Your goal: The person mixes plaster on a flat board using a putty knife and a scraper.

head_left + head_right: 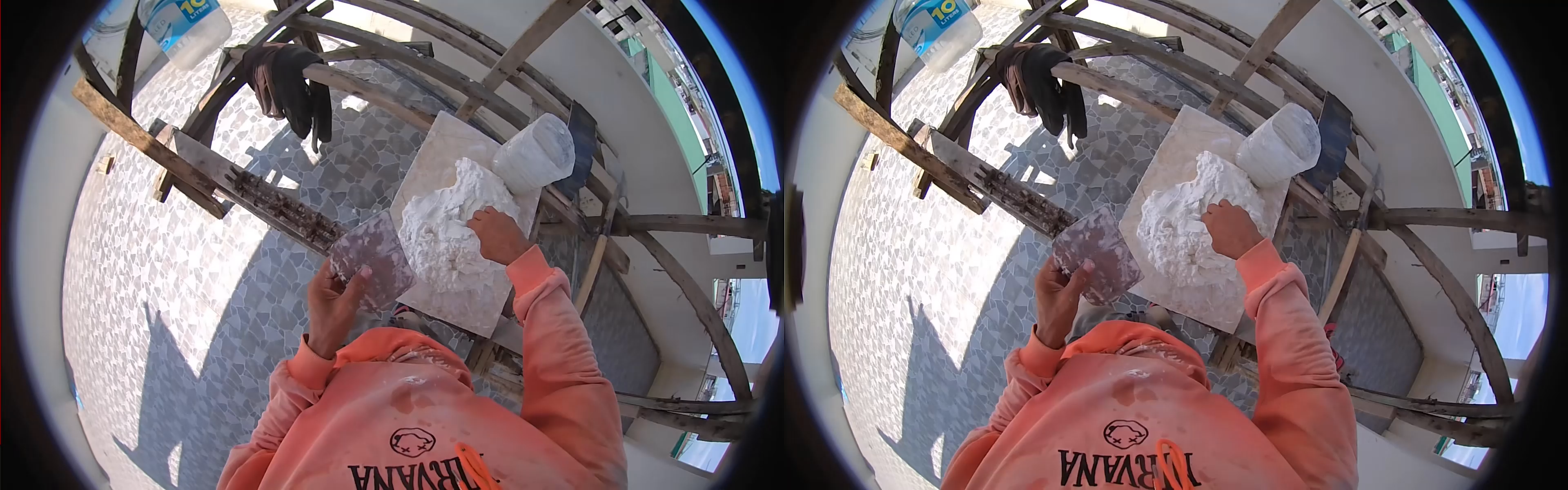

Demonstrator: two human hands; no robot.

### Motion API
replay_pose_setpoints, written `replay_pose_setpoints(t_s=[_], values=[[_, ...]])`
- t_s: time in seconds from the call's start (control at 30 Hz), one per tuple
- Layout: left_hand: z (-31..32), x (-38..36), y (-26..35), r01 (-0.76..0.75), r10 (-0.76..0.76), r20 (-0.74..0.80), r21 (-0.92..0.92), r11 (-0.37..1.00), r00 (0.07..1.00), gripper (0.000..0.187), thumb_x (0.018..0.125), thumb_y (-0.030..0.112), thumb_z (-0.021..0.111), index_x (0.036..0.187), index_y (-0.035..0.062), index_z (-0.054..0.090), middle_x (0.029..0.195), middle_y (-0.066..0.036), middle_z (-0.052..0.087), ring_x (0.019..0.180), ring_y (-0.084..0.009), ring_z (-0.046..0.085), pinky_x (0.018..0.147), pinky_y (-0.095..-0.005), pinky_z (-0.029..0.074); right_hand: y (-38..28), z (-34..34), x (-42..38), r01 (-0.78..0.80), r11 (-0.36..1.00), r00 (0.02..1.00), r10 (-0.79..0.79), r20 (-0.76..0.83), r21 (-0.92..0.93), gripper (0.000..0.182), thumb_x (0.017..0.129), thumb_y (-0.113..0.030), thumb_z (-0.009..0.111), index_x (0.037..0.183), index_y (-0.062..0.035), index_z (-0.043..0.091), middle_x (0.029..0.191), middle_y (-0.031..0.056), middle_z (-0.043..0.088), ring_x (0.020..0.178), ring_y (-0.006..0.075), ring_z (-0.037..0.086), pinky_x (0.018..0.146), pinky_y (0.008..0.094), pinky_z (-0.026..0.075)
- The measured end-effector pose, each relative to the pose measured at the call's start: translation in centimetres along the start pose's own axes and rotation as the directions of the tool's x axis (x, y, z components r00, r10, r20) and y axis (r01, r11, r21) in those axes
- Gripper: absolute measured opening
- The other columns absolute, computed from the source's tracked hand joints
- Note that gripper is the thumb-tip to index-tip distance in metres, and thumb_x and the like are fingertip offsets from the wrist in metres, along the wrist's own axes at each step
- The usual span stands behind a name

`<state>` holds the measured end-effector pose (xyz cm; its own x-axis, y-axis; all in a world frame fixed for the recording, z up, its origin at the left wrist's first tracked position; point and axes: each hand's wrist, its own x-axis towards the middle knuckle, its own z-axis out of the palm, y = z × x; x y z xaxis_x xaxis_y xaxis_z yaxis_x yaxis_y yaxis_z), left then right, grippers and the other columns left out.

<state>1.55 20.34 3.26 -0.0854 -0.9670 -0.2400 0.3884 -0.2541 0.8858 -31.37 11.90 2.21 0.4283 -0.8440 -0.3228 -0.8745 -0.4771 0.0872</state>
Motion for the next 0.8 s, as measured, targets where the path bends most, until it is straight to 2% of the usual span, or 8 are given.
replay_pose_setpoints(t_s=[0.07, 0.17, 0.3, 0.43, 0.53, 0.63, 0.67, 0.8], values=[[0.1, 0.1, 0.2, 0.001, 0.000, 0.011, -0.013, 1.000, 1.000, 0.031, 0.092, 0.006, 0.065, 0.121, -0.0027, 0.057, 0.104, -0.005, 0.068, 0.088, -0.0084, 0.061, 0.076, -0.0253, 0.052, -0.1, 0.8, 1.1, -0.101, 0.991, 0.991, 0.093, -0.097, -0.083, 0.020, 0.074, -0.007, 0.064, 0.094, -0.0048, 0.067, 0.101, 0.0091, 0.063, 0.103, 0.0264, 0.058, 0.080, 0.0367, 0.054], [-0.2, 0.1, -0.4, -0.022, 0.022, 0.017, 0.025, 0.999, 1.000, 0.031, 0.092, 0.005, 0.064, 0.121, -0.0027, 0.057, 0.104, -0.005, 0.067, 0.087, -0.0081, 0.061, 0.076, -0.0247, 0.051, -0.8, 6.8, 1.1, 0.033, 0.999, 0.997, -0.030, 0.076, -0.038, 0.021, 0.076, -0.007, 0.064, 0.096, -0.0044, 0.068, 0.102, 0.0093, 0.062, 0.102, 0.0262, 0.058, 0.080, 0.0365, 0.054], [-0.1, 0.0, 0.1, -0.009, 0.009, 0.000, 0.012, 1.000, 1.000, 0.031, 0.092, 0.005, 0.065, 0.121, -0.0025, 0.057, 0.104, -0.004, 0.067, 0.087, -0.0077, 0.061, 0.075, -0.0247, 0.051, 0.1, 1.1, -1.0, 0.055, 0.995, 0.978, -0.069, 0.195, 0.079, 0.026, 0.075, -0.007, 0.065, 0.101, -0.0053, 0.068, 0.103, 0.0092, 0.063, 0.103, 0.0256, 0.058, 0.082, 0.0386, 0.054], [-0.1, 0.1, -0.3, -0.028, 0.028, 0.018, 0.032, 0.999, 0.999, 0.030, 0.092, 0.006, 0.065, 0.120, -0.0019, 0.058, 0.103, -0.003, 0.067, 0.086, -0.0072, 0.060, 0.075, -0.0246, 0.051, 0.3, 0.9, -1.1, -0.098, 0.992, 0.995, 0.099, 0.010, -0.074, 0.025, 0.073, -0.008, 0.067, 0.098, -0.0051, 0.068, 0.102, 0.0081, 0.063, 0.102, 0.0249, 0.058, 0.079, 0.0362, 0.053], [0.0, 0.2, -0.2, -0.032, 0.032, 0.013, 0.029, 0.999, 0.999, 0.030, 0.092, 0.006, 0.065, 0.120, -0.0022, 0.058, 0.102, -0.003, 0.067, 0.086, -0.0071, 0.060, 0.075, -0.0246, 0.051, -3.5, 5.2, -2.6, 0.008, 0.999, 0.999, -0.006, 0.051, -0.041, 0.026, 0.071, -0.008, 0.068, 0.097, -0.0055, 0.067, 0.102, 0.0078, 0.063, 0.101, 0.0247, 0.058, 0.079, 0.0364, 0.052], [0.0, 0.3, 0.0, -0.009, 0.009, 0.001, 0.051, 0.999, 1.000, 0.030, 0.092, 0.006, 0.065, 0.120, -0.0026, 0.058, 0.103, -0.004, 0.067, 0.086, -0.0073, 0.061, 0.075, -0.0247, 0.051, -2.9, 3.5, -4.4, 0.071, 0.997, 0.992, -0.075, 0.098, 0.040, 0.026, 0.071, -0.009, 0.069, 0.096, -0.0055, 0.067, 0.100, 0.0075, 0.063, 0.100, 0.0247, 0.058, 0.078, 0.0367, 0.052], [0.0, 0.2, 0.0, 0.005, -0.006, 0.006, 0.073, 0.997, 1.000, 0.031, 0.092, 0.006, 0.065, 0.120, -0.0028, 0.058, 0.103, -0.004, 0.068, 0.086, -0.0074, 0.061, 0.075, -0.0248, 0.051, -2.1, 2.5, -4.8, 0.053, 0.993, 0.996, -0.061, 0.067, 0.106, 0.027, 0.070, -0.009, 0.069, 0.097, -0.0057, 0.066, 0.099, 0.0071, 0.062, 0.099, 0.0247, 0.058, 0.077, 0.0367, 0.051], [0.9, 0.6, -0.2, -0.005, 0.004, 0.024, 0.025, 1.000, 1.000, 0.030, 0.092, 0.007, 0.066, 0.119, -0.0030, 0.058, 0.102, -0.005, 0.068, 0.087, -0.0078, 0.061, 0.075, -0.0248, 0.051, -1.6, 1.9, -4.3, -0.128, 0.991, 0.988, 0.125, -0.090, -0.027, 0.028, 0.071, -0.008, 0.068, 0.098, -0.0060, 0.065, 0.101, 0.0064, 0.062, 0.099, 0.0242, 0.057, 0.076, 0.0357, 0.050]])
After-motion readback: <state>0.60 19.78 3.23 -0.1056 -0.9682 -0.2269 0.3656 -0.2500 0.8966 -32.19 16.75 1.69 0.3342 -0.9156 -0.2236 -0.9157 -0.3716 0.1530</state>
